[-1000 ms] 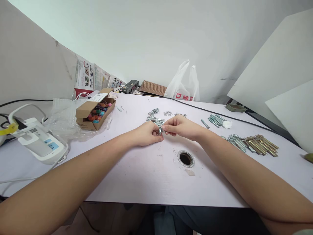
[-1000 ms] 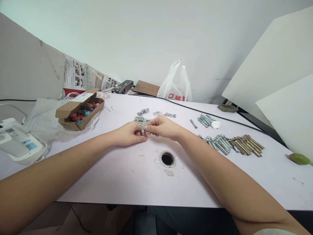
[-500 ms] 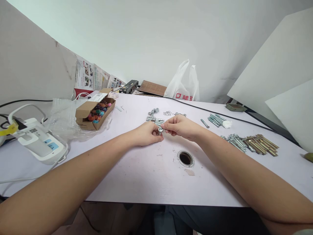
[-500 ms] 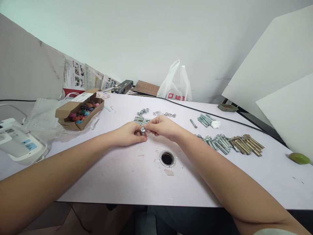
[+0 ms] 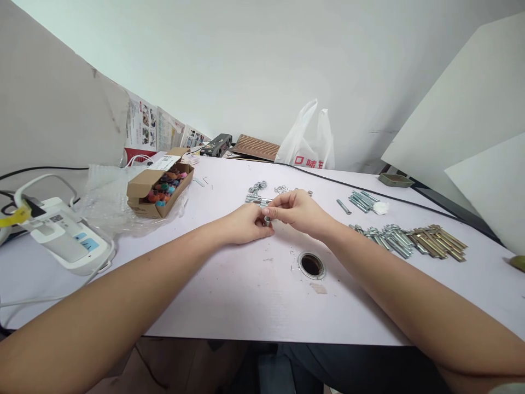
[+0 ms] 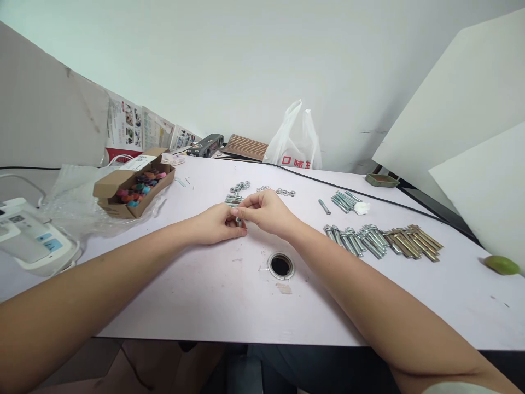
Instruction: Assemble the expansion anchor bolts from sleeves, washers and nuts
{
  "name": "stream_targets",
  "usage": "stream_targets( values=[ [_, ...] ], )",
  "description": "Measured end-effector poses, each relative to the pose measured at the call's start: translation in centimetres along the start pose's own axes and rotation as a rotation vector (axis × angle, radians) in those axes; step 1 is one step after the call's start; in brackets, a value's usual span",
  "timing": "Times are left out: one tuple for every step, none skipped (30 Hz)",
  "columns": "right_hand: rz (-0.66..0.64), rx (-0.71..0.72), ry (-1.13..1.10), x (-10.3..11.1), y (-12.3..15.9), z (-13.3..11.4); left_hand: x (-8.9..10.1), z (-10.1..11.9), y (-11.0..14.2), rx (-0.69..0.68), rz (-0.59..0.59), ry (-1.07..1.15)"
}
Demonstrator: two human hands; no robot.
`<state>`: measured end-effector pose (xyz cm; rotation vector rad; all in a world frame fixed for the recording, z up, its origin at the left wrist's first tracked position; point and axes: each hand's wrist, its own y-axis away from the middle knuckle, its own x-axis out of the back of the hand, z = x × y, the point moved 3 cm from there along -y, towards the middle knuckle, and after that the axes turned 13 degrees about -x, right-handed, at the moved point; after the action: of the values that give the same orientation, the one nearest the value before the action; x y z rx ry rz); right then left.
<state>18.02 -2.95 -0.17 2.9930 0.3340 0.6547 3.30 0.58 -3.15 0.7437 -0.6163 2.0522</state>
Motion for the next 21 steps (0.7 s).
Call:
stream_targets(
  values=[
    [-0.003, 0.009, 0.004, -0.1, 0.0, 0.0, 0.0, 0.0, 0.0, -0.003, 0.003, 0.000],
    [-0.006, 0.017, 0.006, -0.1, -0.1, 0.0, 0.0, -0.1, 0.0, -0.004, 0.007, -0.002],
    [-0.009, 0.025, 0.006, -0.2, -0.2, 0.0, 0.0, -0.1, 0.0, -0.004, 0.010, -0.005],
    [-0.013, 0.031, 0.006, -0.2, -0.3, 0.0, 0.0, -0.1, 0.0, -0.004, 0.012, -0.008],
    [-0.016, 0.035, 0.008, -0.3, -0.3, 0.1, -0.1, -0.1, 0.0, -0.005, 0.013, -0.011],
    [-0.017, 0.037, 0.012, -0.4, -0.3, 0.1, -0.1, -0.1, 0.0, -0.006, 0.015, -0.014],
    [-0.015, 0.039, 0.020, -0.5, -0.4, 0.1, -0.1, 0.0, 0.0, -0.009, 0.016, -0.014],
    [-0.011, 0.040, 0.030, -0.6, -0.4, 0.2, 0.0, 0.0, 0.0, -0.011, 0.018, -0.013],
    [-0.006, 0.044, 0.042, -0.6, -0.3, 0.1, 0.0, 0.0, 0.0, -0.014, 0.018, -0.011],
    [-0.008, 0.049, 0.054, -0.6, -0.3, 0.1, 0.0, 0.1, 0.0, -0.015, 0.017, -0.009],
    [-0.011, 0.057, 0.067, -0.6, -0.3, 0.1, -0.1, 0.1, 0.0, -0.014, 0.015, -0.009],
    [-0.007, 0.066, 0.085, -0.4, -0.3, 0.0, -0.1, 0.1, 0.0, -0.012, 0.011, -0.012],
    [0.012, 0.069, 0.109, -0.1, -0.3, -0.1, -0.1, 0.0, 0.0, -0.010, 0.009, -0.020],
    [0.050, 0.064, 0.139, 0.3, -0.3, -0.1, -0.1, 0.0, 0.0, -0.007, 0.011, -0.032],
    [0.108, 0.050, 0.171, 0.9, -0.4, 0.0, -0.1, -0.1, 0.0, -0.004, 0.013, -0.044],
    [0.177, 0.029, 0.198, 1.6, -0.5, 0.1, -0.1, -0.2, 0.0, -0.001, 0.015, -0.052],
    [0.249, 0.001, 0.222, 2.4, -0.6, 0.3, -0.1, -0.2, 0.0, 0.002, 0.012, -0.054],
    [0.311, -0.033, 0.245, 3.1, -0.8, 0.6, -0.2, -0.3, 0.0, 0.006, 0.008, -0.051],
    [0.357, -0.074, 0.275, 3.8, -1.0, 1.1, -0.2, -0.3, 0.1, 0.010, 0.003, -0.046],
    [0.387, -0.117, 0.310, 4.3, -1.2, 1.6, -0.2, -0.3, 0.1, 0.014, -0.001, -0.042],
    [0.404, -0.162, 0.348, 4.7, -1.5, 2.2, -0.1, -0.3, 0.1, 0.018, -0.002, -0.044]
  ],
)
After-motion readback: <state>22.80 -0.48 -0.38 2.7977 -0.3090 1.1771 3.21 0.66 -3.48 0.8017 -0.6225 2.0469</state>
